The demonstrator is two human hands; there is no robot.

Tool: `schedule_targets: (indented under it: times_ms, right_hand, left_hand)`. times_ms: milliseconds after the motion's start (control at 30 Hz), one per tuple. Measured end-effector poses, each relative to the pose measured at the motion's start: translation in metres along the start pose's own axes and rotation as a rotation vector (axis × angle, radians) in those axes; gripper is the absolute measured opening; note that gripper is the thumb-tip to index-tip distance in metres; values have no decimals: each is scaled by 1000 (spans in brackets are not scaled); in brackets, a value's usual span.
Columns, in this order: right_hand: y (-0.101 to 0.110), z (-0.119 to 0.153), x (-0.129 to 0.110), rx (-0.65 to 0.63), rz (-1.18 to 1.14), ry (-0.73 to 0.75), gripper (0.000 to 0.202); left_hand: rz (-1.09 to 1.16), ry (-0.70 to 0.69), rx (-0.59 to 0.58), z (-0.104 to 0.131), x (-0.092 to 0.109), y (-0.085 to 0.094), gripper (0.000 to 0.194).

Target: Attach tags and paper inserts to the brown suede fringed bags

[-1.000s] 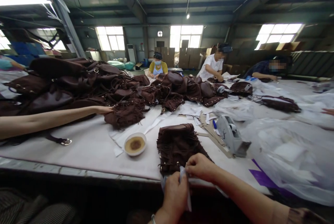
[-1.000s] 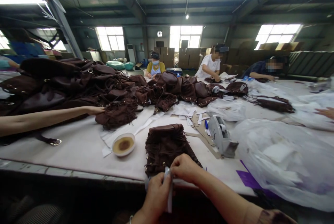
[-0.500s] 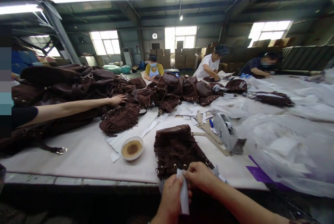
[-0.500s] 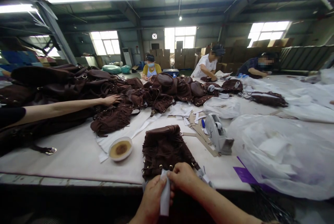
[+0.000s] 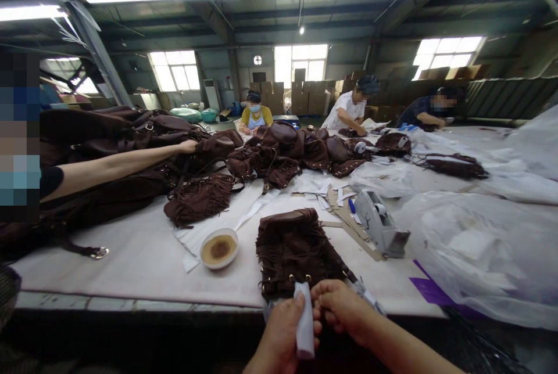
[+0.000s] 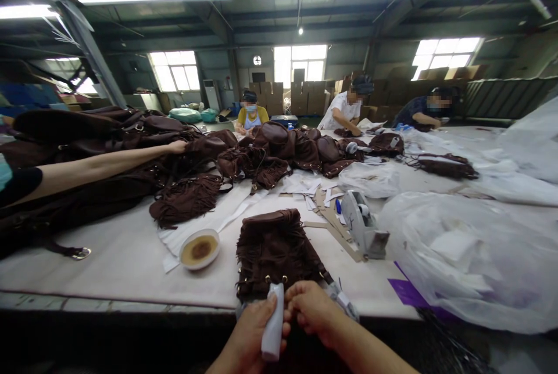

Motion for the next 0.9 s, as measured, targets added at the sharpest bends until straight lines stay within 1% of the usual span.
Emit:
schedule_targets:
  times_ms: [33,67,100,133,200,267,333,433,500,567,633,667,700,767,833,900]
  right_hand:
    - [8,1,-2,66,69,14,9]
    - [15,3,-4,119,115,29,12]
    - [17,4,-6,137,134,36,19]
    - [15,4,-7,119,132,30,27]
    - [3,2,-4,35,95,-18,40]
    - [-9,0,-5,-17,61,-41,42]
    - [-15,-2,-8,-3,33,-41,38]
    - [-20,-6,-8,25,-95,-21,33]
    - [-22,-8,-4,26,-213,-15,34]
    - [-22,-10,-1,19,-281,-2,40]
    - [-22,-9,0,9,-299,27,48]
    - [-22,-8,-1,1,-297,45,51]
    - [-21,-6,-1,-4,-295,65,54]
    - [-21,0,-1,-34,-288,88,58]
    - [-27,9,3,-114,-266,91,59]
    - [-35,18,10,-187,-233,79,57]
  left_hand:
    - [-33,-31,2,-1,2,2,63]
    - [-67,-64,1,-1,3,2,64]
    - [-90,-90,-5,-2,5,1,66]
    - [-98,-102,-16,-2,5,-1,68]
    - [-87,-104,-37,-3,4,-7,70]
    - [-60,-98,-46,-3,5,-11,70]
    - [-10,-90,-61,2,7,-13,67]
    - [125,-1,-93,16,5,-13,62]
    - [198,118,-127,30,-4,-11,61]
    - [216,210,-198,42,-15,-12,62]
    - [167,214,-263,47,-22,-11,65]
    - [124,192,-266,45,-25,-9,67]
    - [75,169,-245,43,-27,-6,69]
    - [-27,145,-166,36,-32,1,75]
    - [-104,138,-96,32,-35,5,80]
    - [-163,117,-66,31,-33,3,77]
Point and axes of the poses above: each hand's wrist, its own z-axis away from the middle knuckle, its own y-axis out of the back of the hand, x = y × z, the point moved 10 cm from there along -z, towards the middle knuckle, and after that the axes turned 5 degrees about -y, right-handed, at the moved point
